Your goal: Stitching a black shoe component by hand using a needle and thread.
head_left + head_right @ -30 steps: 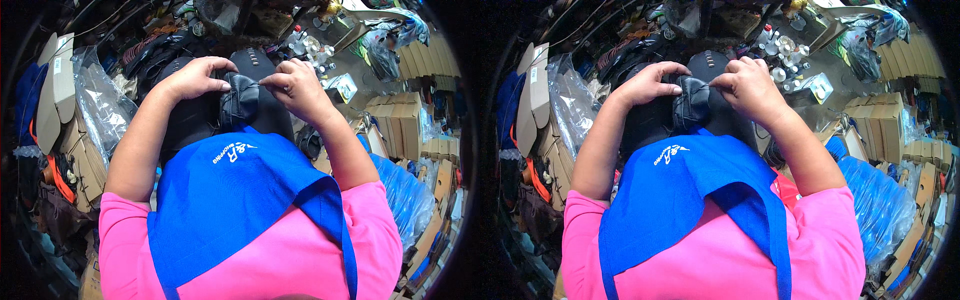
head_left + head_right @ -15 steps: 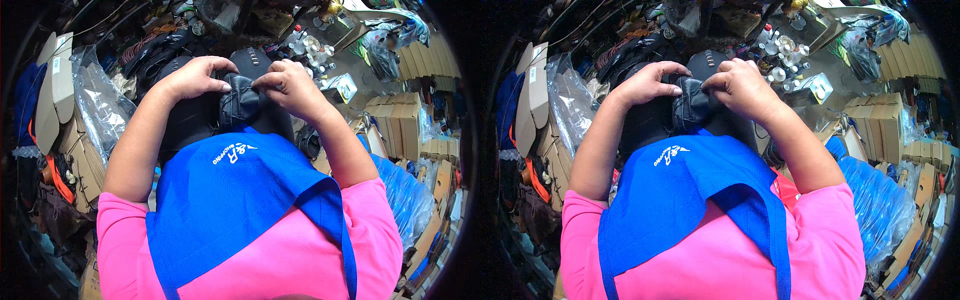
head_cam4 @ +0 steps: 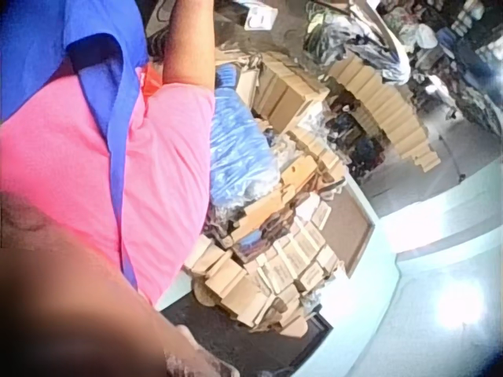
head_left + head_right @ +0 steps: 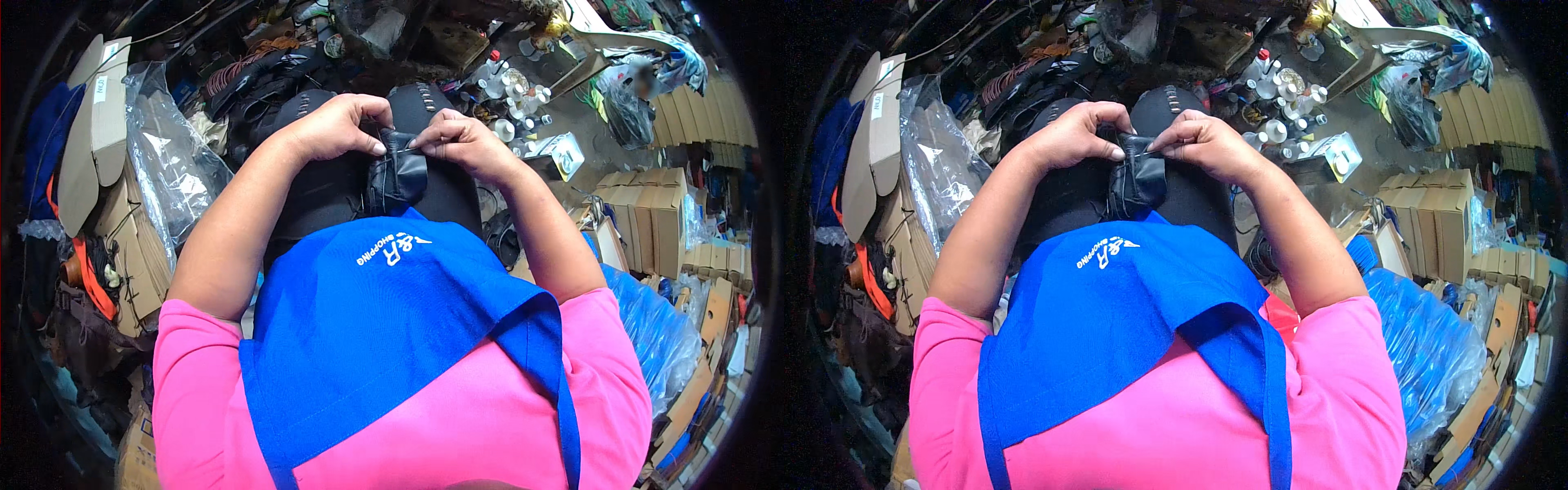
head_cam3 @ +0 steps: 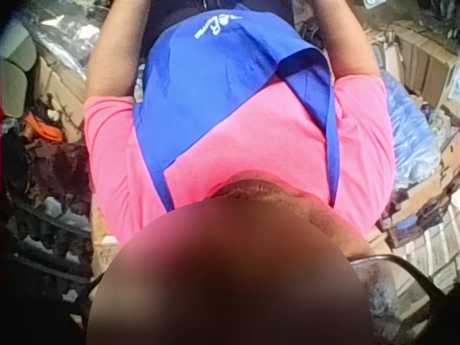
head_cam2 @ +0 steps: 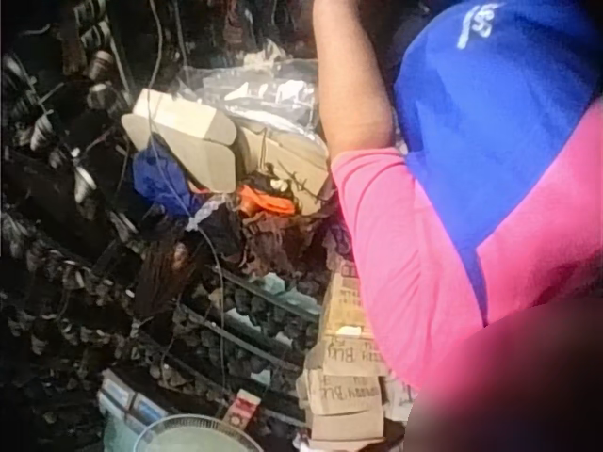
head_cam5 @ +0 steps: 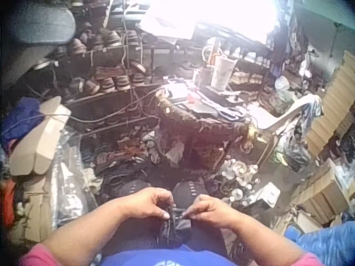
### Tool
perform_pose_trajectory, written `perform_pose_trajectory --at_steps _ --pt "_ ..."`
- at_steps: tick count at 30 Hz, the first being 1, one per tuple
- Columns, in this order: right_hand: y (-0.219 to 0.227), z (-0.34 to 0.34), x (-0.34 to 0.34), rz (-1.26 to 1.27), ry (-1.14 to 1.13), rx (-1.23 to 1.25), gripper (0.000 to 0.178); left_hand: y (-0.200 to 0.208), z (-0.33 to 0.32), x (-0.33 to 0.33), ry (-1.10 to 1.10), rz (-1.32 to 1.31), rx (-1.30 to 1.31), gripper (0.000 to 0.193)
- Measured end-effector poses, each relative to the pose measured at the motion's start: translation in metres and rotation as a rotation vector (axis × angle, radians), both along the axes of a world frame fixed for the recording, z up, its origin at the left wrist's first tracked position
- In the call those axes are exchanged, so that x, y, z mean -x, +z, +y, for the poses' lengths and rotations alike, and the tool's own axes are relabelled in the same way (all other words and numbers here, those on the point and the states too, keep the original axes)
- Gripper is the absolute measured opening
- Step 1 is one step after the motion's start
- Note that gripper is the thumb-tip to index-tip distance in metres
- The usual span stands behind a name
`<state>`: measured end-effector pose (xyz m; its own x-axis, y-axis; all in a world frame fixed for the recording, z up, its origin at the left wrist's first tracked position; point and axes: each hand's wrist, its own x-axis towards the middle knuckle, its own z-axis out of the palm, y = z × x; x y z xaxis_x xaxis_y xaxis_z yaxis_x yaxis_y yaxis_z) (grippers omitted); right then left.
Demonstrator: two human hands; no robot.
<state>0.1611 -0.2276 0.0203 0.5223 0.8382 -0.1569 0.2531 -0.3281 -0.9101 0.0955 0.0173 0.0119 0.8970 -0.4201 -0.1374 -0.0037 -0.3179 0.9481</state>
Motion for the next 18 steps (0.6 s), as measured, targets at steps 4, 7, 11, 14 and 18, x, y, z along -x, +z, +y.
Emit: perform_pose_trajectory --at_steps 4,7,11,14,18 --pt "0.0 0.005 0.008 -0.086 -0.011 0.028 0.019 -0.001 -0.002 0.001 0.025 -0.029 -0.049 0.033" --pt "0.005 0.012 0.021 -0.255 -0.049 0.017 0.017 0.002 0.0 0.008 0.09 -0.045 -0.007 0.032" --pt "0.011 0.009 0.025 -0.488 -0.093 -0.028 0.014 0.009 0.002 0.04 0.331 -0.483 -0.264 0.03" --pt "0.01 0.006 0.028 -0.567 -0.087 -0.039 0.017 0.025 -0.022 0.077 0.367 -0.524 -0.452 0.031" --pt "0.011 0.008 0.029 -0.531 -0.029 -0.095 0.022 0.026 -0.028 0.086 0.304 -0.659 -0.567 0.022"
